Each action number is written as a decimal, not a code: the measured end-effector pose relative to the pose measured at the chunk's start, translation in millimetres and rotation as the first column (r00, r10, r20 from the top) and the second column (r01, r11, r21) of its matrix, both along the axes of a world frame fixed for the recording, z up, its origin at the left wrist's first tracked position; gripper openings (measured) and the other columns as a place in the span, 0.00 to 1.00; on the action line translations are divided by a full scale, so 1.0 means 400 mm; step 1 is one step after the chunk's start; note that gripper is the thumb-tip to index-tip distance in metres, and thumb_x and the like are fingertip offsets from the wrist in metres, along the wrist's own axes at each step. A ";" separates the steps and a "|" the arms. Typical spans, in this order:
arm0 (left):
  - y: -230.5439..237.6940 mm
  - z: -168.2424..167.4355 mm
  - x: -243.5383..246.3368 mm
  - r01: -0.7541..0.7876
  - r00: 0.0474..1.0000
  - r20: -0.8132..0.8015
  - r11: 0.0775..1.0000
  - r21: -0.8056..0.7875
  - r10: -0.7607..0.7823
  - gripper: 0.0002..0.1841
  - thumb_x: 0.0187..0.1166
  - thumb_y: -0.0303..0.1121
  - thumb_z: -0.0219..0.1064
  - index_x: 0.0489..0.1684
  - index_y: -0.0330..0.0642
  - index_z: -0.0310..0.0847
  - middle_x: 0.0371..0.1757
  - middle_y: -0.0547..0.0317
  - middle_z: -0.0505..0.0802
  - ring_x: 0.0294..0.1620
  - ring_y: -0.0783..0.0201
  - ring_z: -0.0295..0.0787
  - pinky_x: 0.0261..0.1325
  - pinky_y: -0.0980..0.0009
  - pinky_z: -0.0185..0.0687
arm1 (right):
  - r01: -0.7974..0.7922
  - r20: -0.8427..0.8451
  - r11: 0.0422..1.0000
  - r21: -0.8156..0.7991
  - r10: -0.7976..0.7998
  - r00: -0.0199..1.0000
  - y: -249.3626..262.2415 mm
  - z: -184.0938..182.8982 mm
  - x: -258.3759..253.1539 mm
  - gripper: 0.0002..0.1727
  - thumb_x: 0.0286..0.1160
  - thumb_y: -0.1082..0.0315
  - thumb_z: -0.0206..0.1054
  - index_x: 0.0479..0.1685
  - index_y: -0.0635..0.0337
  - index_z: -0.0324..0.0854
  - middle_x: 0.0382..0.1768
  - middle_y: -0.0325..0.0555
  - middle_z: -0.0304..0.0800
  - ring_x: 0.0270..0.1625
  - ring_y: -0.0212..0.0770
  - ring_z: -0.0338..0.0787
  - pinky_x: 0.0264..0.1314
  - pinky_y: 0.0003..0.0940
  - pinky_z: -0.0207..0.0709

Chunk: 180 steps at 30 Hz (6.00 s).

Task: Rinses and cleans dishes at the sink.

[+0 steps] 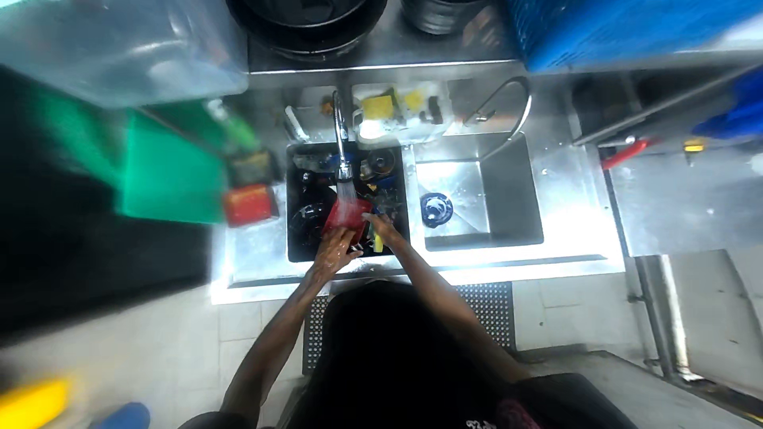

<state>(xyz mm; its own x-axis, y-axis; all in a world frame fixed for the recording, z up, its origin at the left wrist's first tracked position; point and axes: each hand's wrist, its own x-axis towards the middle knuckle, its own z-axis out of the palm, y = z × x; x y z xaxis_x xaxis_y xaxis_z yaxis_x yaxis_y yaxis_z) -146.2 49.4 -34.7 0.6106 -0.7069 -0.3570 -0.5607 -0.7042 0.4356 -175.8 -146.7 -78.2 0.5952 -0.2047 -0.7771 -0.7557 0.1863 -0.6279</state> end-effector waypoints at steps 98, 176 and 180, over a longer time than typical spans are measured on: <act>0.290 -0.158 0.092 -0.796 0.604 0.319 0.573 0.194 0.730 0.20 0.80 0.46 0.67 0.63 0.45 0.87 0.67 0.41 0.89 0.64 0.37 0.88 0.60 0.33 0.80 | 0.626 -0.057 0.763 -0.161 -0.641 0.766 -0.404 0.059 -0.635 0.22 0.93 0.52 0.52 0.69 0.58 0.77 0.46 0.48 0.91 0.37 0.39 0.90 0.37 0.36 0.85; -0.012 -0.132 -0.080 -0.264 0.941 0.201 0.962 -0.073 0.274 0.23 0.91 0.51 0.54 0.57 0.41 0.87 0.58 0.41 0.89 0.65 0.39 0.84 0.60 0.46 0.85 | 0.076 -0.051 0.961 0.267 -0.064 0.997 0.048 -0.086 -0.046 0.27 0.87 0.47 0.59 0.74 0.55 0.72 0.42 0.52 0.87 0.35 0.44 0.88 0.36 0.39 0.85; 0.059 -0.087 -0.090 -0.426 0.888 0.030 0.844 -0.324 0.460 0.23 0.86 0.52 0.62 0.62 0.42 0.86 0.57 0.43 0.90 0.52 0.51 0.92 0.58 0.53 0.89 | 0.050 -0.073 0.960 0.276 -0.031 0.997 0.071 -0.073 -0.042 0.26 0.87 0.47 0.60 0.69 0.58 0.73 0.39 0.51 0.87 0.33 0.43 0.89 0.35 0.37 0.86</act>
<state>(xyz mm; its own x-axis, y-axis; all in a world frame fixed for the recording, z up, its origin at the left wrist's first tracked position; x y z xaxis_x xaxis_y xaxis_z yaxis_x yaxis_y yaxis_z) -182.1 73.0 -69.5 0.9056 -0.4145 -0.0904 -0.2731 -0.7326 0.6235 -192.4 -118.1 -107.3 0.5349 0.0018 -0.8449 -0.7828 0.3775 -0.4948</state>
